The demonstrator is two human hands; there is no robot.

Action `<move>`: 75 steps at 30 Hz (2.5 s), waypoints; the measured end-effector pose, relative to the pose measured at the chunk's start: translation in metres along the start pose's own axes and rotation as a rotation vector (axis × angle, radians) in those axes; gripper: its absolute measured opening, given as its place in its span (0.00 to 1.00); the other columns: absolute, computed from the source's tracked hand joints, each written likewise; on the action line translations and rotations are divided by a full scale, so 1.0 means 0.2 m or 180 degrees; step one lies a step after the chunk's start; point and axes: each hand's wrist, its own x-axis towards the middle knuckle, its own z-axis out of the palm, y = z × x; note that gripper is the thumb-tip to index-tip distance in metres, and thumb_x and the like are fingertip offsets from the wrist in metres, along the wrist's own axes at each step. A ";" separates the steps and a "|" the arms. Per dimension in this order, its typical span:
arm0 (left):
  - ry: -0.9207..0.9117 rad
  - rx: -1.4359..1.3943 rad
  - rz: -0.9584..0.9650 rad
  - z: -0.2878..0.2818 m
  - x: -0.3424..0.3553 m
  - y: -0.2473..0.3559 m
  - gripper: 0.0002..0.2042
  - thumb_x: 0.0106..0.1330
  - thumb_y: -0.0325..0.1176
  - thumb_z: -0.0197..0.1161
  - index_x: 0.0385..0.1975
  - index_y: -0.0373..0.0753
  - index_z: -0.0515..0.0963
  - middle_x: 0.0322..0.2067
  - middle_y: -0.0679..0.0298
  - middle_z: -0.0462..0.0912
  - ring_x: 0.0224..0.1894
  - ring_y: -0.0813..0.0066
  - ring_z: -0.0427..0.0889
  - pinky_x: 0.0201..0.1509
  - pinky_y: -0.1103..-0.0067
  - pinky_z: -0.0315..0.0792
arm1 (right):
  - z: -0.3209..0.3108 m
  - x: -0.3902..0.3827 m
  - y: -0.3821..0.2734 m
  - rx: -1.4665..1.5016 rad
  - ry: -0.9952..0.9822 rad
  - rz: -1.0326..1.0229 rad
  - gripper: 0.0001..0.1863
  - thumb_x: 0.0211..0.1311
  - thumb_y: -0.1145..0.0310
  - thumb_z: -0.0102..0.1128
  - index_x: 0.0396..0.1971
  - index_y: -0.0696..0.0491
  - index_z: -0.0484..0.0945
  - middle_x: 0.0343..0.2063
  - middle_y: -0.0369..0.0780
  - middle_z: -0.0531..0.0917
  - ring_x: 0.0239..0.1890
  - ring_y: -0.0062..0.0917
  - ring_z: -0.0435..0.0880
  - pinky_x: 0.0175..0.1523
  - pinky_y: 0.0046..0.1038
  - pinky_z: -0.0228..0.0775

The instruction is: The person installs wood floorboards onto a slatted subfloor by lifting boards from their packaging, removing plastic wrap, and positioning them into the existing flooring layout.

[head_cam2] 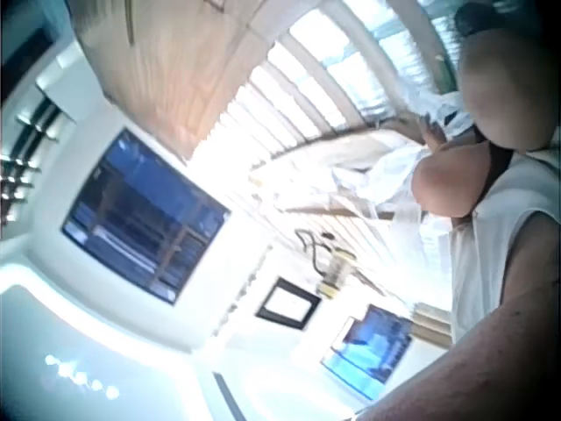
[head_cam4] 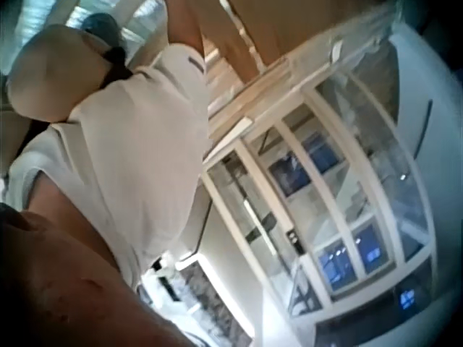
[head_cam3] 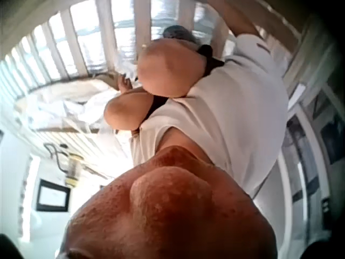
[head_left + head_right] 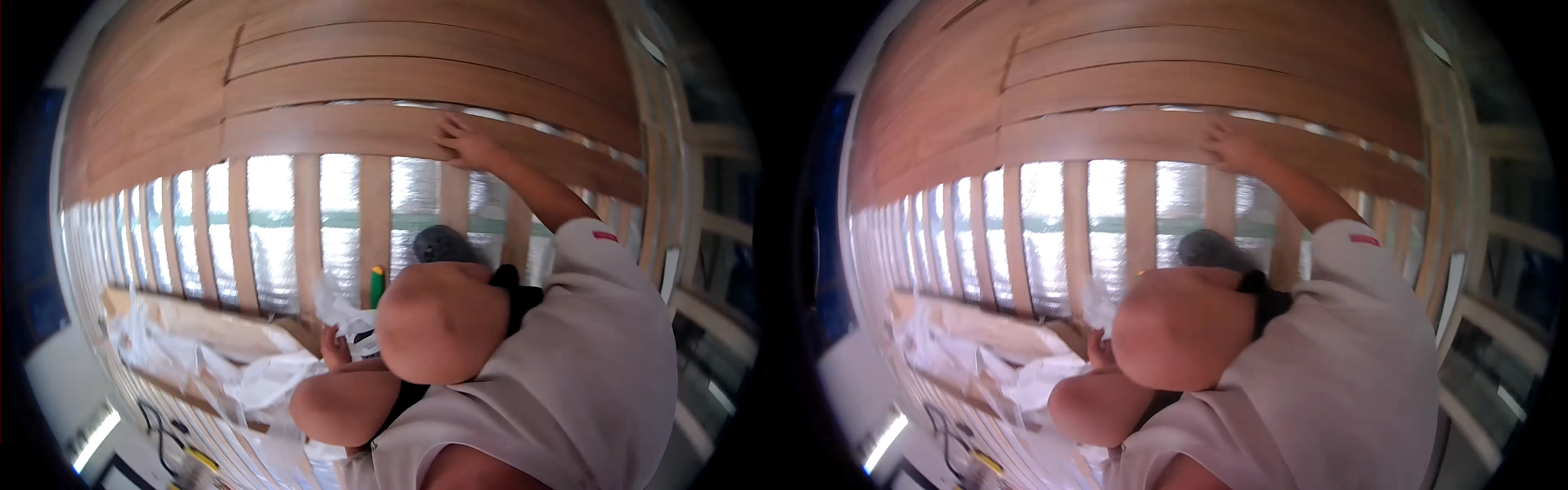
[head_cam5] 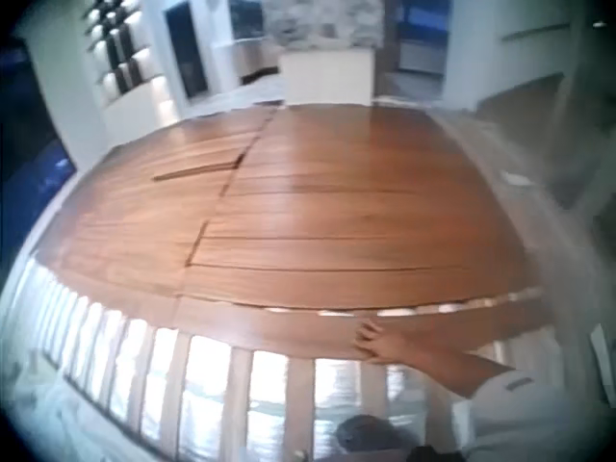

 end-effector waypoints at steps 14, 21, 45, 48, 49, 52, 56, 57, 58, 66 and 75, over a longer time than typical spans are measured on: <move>-0.0025 0.0788 -0.1258 -0.31 0.07 0.11 0.16 0.60 0.26 0.56 0.48 0.31 0.77 0.46 0.48 0.79 0.46 0.56 0.79 0.51 0.70 0.73 | 0.23 0.03 0.08 0.0215 0.0630 0.0244 0.32 0.48 0.65 0.67 0.57 0.49 0.72 0.63 0.42 0.67 0.69 0.44 0.57 0.69 0.45 0.56; 0.1434 0.1407 -0.1150 -1.21 -0.21 -0.02 0.15 0.62 0.27 0.55 0.47 0.30 0.77 0.44 0.48 0.80 0.45 0.56 0.78 0.50 0.69 0.73 | 0.32 0.10 -0.79 0.1403 0.0486 -0.0783 0.10 0.55 0.69 0.54 0.36 0.56 0.74 0.34 0.45 0.77 0.39 0.40 0.78 0.44 0.40 0.72; 0.2693 0.0748 -0.0321 -1.45 -0.41 0.48 0.23 0.54 0.17 0.44 0.49 0.36 0.77 0.50 0.48 0.79 0.55 0.53 0.76 0.59 0.70 0.69 | 0.36 -0.02 -1.47 0.0836 -0.0739 -0.3337 0.23 0.49 0.76 0.57 0.49 0.53 0.75 0.48 0.41 0.76 0.50 0.37 0.74 0.53 0.38 0.67; 0.2357 0.0695 -0.0717 -1.28 -0.15 0.21 0.19 0.58 0.21 0.49 0.49 0.34 0.77 0.48 0.49 0.80 0.53 0.52 0.78 0.59 0.69 0.69 | 0.40 -0.01 -1.54 0.0922 -0.1234 -0.3661 0.20 0.48 0.78 0.57 0.45 0.53 0.76 0.39 0.42 0.78 0.42 0.39 0.76 0.47 0.37 0.70; 0.2295 0.0781 -0.0751 -1.21 -0.08 0.09 0.18 0.59 0.23 0.50 0.50 0.34 0.76 0.48 0.48 0.80 0.53 0.52 0.77 0.59 0.68 0.69 | 0.39 -0.02 -1.53 0.1001 -0.1312 -0.3593 0.20 0.48 0.78 0.57 0.45 0.53 0.76 0.39 0.42 0.78 0.42 0.40 0.76 0.47 0.38 0.70; 0.2061 0.1201 -0.1534 -1.04 -0.11 -0.38 0.31 0.59 0.41 0.64 0.61 0.36 0.66 0.61 0.38 0.64 0.60 0.42 0.68 0.63 0.62 0.66 | 0.35 -0.09 -1.51 0.1383 -0.1523 -0.3158 0.20 0.49 0.80 0.58 0.46 0.56 0.76 0.36 0.45 0.80 0.42 0.42 0.78 0.49 0.40 0.70; 0.1877 0.0802 -0.2999 -0.79 -0.11 -0.41 0.50 0.50 0.56 0.70 0.67 0.29 0.54 0.66 0.36 0.53 0.66 0.34 0.59 0.69 0.61 0.58 | 0.33 -0.14 -1.15 0.1781 -0.1163 -0.1388 0.17 0.60 0.76 0.55 0.50 0.55 0.76 0.41 0.47 0.82 0.44 0.38 0.81 0.51 0.35 0.73; 0.2151 0.0695 -0.3083 -0.74 -0.25 -0.46 0.51 0.49 0.56 0.71 0.66 0.29 0.55 0.66 0.36 0.55 0.65 0.35 0.59 0.69 0.62 0.58 | 0.35 -0.17 -1.07 0.2053 -0.1202 -0.1117 0.17 0.62 0.75 0.55 0.51 0.55 0.75 0.41 0.46 0.82 0.44 0.36 0.82 0.51 0.33 0.73; 0.2413 0.0552 -0.3000 -0.71 -0.23 -0.47 0.51 0.47 0.56 0.72 0.65 0.28 0.57 0.65 0.36 0.57 0.65 0.36 0.60 0.69 0.64 0.57 | 0.32 -0.17 -0.98 0.2277 -0.1087 -0.0767 0.17 0.63 0.74 0.55 0.53 0.55 0.75 0.42 0.46 0.82 0.44 0.33 0.83 0.50 0.31 0.74; 0.2238 -0.0126 -0.2773 -0.65 -0.56 -0.81 0.42 0.43 0.54 0.75 0.49 0.22 0.72 0.43 0.39 0.81 0.48 0.47 0.80 0.53 0.66 0.73 | 0.00 0.11 -1.13 0.1328 -0.1527 -0.1174 0.15 0.63 0.69 0.59 0.49 0.56 0.78 0.36 0.46 0.85 0.40 0.34 0.84 0.47 0.30 0.75; 0.3516 -0.2091 -0.2581 -0.50 -0.51 -1.08 0.30 0.57 0.51 0.66 0.33 0.19 0.78 0.41 0.34 0.80 0.45 0.47 0.80 0.55 0.68 0.70 | -0.41 0.87 -2.34 -0.0002 -0.1845 -0.3199 0.17 0.62 0.63 0.50 0.46 0.54 0.79 0.42 0.47 0.83 0.45 0.43 0.81 0.51 0.41 0.71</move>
